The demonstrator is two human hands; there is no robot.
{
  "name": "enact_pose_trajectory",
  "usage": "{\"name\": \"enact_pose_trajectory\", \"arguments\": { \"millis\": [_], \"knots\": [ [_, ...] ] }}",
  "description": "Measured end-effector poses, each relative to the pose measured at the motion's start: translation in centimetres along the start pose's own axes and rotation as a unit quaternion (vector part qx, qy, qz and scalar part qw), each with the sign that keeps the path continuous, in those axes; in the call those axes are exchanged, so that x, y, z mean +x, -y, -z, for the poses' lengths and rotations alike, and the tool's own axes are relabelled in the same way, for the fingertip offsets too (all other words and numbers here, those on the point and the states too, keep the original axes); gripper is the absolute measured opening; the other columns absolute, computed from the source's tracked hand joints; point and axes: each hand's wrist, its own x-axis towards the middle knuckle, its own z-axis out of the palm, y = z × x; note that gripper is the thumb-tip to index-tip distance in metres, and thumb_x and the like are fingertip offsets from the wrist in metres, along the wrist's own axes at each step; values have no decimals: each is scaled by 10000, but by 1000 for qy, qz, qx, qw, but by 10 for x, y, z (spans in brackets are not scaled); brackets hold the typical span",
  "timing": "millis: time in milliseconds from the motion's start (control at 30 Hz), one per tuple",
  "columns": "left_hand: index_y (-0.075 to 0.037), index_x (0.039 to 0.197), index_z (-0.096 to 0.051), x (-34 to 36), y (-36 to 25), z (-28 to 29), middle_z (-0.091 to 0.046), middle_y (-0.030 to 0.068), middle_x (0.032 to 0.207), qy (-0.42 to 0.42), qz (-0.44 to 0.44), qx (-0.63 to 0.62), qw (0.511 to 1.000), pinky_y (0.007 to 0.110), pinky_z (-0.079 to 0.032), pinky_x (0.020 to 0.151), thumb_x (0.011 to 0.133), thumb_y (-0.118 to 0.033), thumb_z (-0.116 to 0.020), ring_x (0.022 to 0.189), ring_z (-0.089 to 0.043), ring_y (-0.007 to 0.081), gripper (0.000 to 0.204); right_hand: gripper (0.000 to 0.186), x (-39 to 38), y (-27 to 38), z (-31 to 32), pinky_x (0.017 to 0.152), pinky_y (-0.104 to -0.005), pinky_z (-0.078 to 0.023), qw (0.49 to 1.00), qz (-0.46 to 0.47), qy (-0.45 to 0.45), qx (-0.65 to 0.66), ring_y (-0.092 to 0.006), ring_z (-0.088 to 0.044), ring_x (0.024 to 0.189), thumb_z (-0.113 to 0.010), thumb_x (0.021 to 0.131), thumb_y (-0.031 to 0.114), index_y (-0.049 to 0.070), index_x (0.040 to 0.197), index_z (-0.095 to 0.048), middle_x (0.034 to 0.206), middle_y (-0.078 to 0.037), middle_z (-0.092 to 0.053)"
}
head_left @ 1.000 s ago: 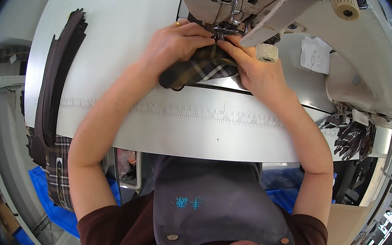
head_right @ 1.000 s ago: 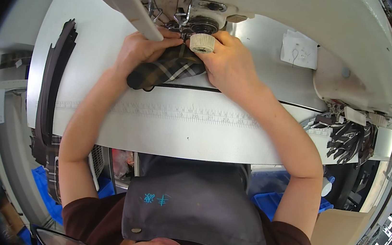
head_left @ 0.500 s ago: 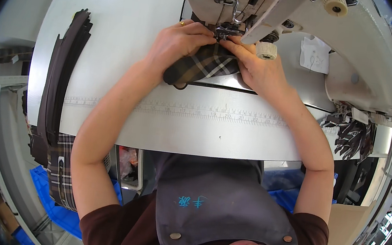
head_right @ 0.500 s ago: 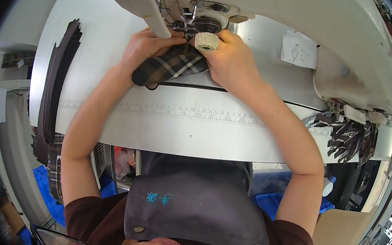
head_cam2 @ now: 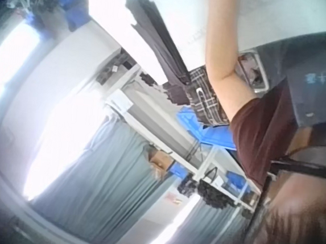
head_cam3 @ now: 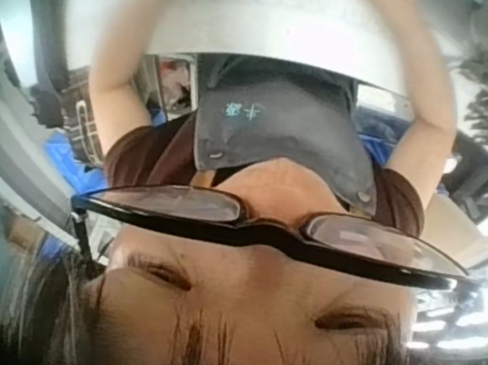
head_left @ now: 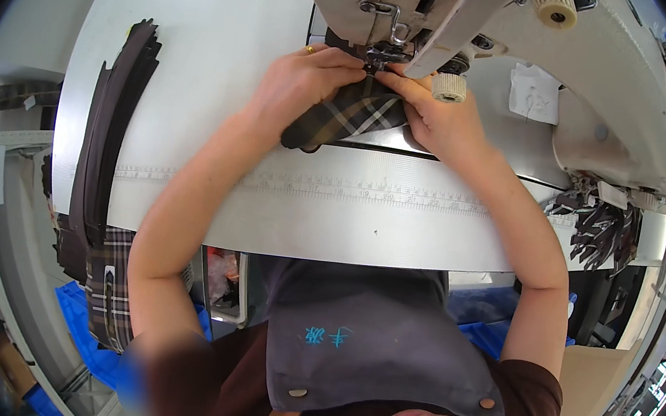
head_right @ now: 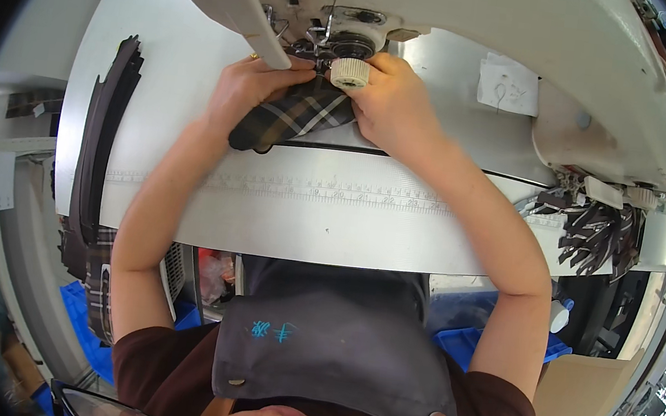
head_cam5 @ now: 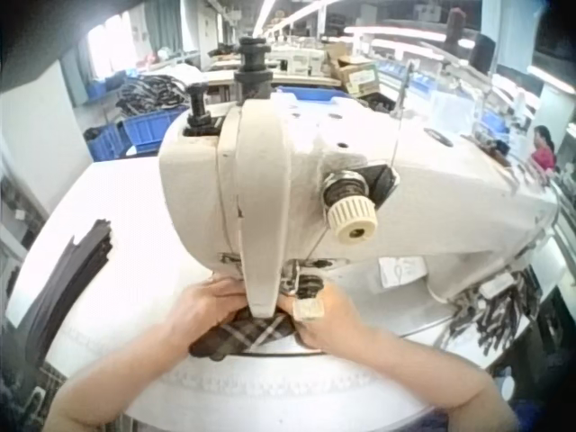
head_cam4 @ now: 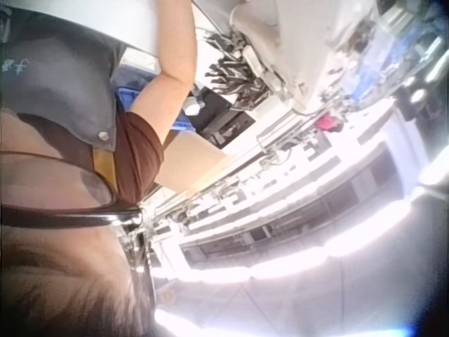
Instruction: The person operates an industrial sewing machine to stitch zippers onto plaid fabric pieces. They guide the fabric under the needle, align the zipper teeth, and sew along the edges. The person repeatedly handles the fabric, turning it to sew different sections and using scissors to trim threads.
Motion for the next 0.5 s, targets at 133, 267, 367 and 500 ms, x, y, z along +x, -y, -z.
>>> {"name": "enact_pose_trajectory", "arguments": {
  "millis": [133, 267, 367, 500],
  "knots": [
    [-81, 1053, -703, 20, 4, 31, -685, 74, 913, 1, 211, -164, 964, 266, -499, 812, 775, 51, -547, 898, -645, 204, 345, 249, -3, -6, 7, 782, -362, -465, 992, 3, -21, 122, -278, -571, 787, -634, 762, 39, 67, 1007, -666, 839, -77, -642],
    [-76, 1126, -670, 73, 34, 27, -680, 101, 937, -67, 340, 26, 938, 270, -470, 867, 825, 46, -503, 898, -638, 193, 365, 260, -26, 26, 29, 686, -322, -415, 966, 53, 55, 245, -236, -510, 601, -629, 864, 300, 62, 961, -669, 639, -52, -565],
    [-64, 1108, -663, 92, 60, 7, -678, 96, 934, -68, 368, 145, 916, 271, -474, 857, 824, 37, -515, 891, -639, 191, 336, 246, -33, 35, 34, 674, -321, -421, 960, 77, 91, 252, -224, -533, 639, -696, 806, 266, 63, 942, -667, 667, -34, -575],
    [-48, 1083, -653, 105, 91, -32, -675, 90, 929, -48, 369, 196, 907, 273, -480, 843, 823, 26, -531, 881, -640, 189, 297, 253, -24, 34, 22, 739, -345, -455, 997, 43, 14, 67, -235, -568, 828, -745, 735, 182, 47, 931, -659, 871, -52, -605]
  ]
}}
